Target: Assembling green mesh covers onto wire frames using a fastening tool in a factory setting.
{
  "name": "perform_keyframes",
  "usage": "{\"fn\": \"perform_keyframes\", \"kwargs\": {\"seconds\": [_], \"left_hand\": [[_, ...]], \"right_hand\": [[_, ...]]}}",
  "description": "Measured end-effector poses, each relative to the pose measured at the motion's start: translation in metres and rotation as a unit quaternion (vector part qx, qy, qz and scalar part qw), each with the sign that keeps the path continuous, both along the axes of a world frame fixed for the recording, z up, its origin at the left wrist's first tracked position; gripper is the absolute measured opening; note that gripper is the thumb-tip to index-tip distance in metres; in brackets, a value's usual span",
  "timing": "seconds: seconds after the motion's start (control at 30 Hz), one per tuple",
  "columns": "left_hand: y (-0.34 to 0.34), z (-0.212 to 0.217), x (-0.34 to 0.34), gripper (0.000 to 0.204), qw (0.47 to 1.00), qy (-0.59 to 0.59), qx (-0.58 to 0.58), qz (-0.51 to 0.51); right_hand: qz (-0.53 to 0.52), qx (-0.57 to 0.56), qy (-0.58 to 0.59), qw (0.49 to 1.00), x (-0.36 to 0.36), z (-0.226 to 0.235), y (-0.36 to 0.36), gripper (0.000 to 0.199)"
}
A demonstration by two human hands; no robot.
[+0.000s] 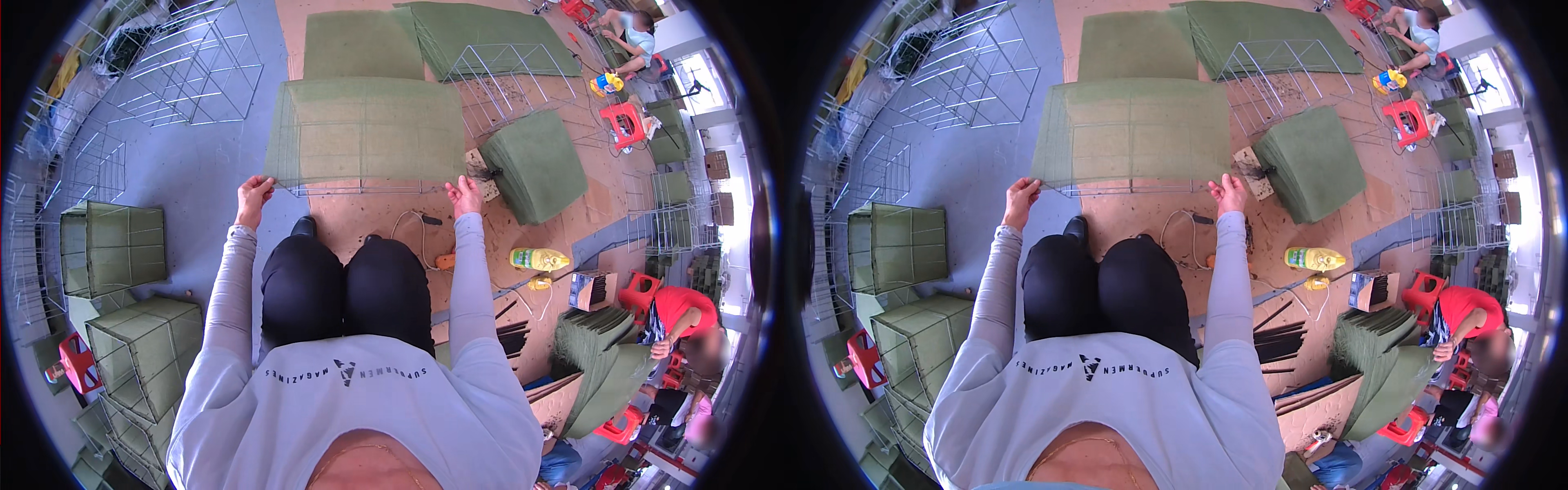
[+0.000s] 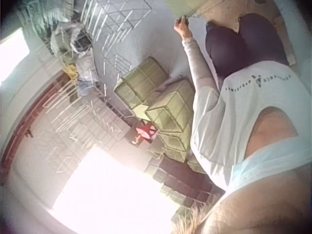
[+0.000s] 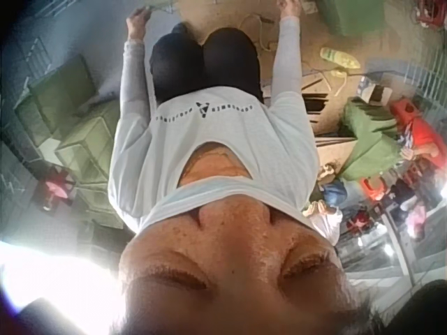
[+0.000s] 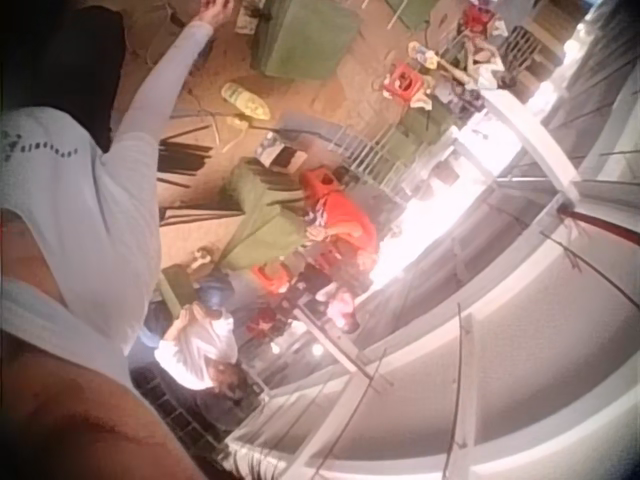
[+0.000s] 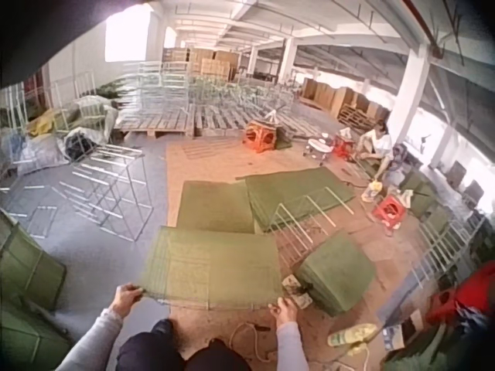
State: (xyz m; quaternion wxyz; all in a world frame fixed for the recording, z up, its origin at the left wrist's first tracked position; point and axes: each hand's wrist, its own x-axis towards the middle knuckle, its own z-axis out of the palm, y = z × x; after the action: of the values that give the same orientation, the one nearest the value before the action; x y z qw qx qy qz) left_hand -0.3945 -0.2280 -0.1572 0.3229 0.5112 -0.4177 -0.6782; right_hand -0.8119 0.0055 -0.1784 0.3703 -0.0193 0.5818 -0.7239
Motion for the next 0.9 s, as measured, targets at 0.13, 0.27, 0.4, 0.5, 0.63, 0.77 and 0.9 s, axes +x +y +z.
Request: {"fn": "perform_keyframes", "kwargs": {"seconds": [0.13,0.27,0.4,0.5,0.63,0.77,0.9], "left_hand": [[0.0,-0.001,-0.002,0.007,1.0,-0.004,-0.012,0.013],[0.005,-0.008,-0.005,0.006,1.0,-0.021,-0.013,0.017],[0.008,-0.012,-0.005,0.007,0.999,-0.017,-0.029,0.017],[0.012,-0.015,-0.005,0.007,0.999,-0.008,-0.029,0.032],[0.012,-0.013,0.0,0.007,0.999,-0.013,-0.028,0.036],[0.016,-0.013,0.002,0.008,0.999,0.005,-0.03,0.034],[0.02,-0.02,-0.001,0.007,0.998,0.04,-0.006,0.038]], "right_hand": [[0.02,0.096,0.123,0.987,-0.005,0.0,-0.003,0.012],[0.025,0.08,0.134,0.987,-0.009,-0.009,-0.005,0.012],[0.032,0.07,0.144,0.987,-0.015,-0.016,-0.002,0.013],[0.022,0.051,0.119,0.991,-0.011,-0.016,-0.002,0.013],[0.022,0.011,0.087,0.996,-0.003,-0.019,-0.003,0.014],[0.021,0.046,0.103,0.993,-0.003,-0.019,0.0,0.012],[0.035,0.051,0.115,0.991,-0.011,-0.024,0.008,0.016]]}}
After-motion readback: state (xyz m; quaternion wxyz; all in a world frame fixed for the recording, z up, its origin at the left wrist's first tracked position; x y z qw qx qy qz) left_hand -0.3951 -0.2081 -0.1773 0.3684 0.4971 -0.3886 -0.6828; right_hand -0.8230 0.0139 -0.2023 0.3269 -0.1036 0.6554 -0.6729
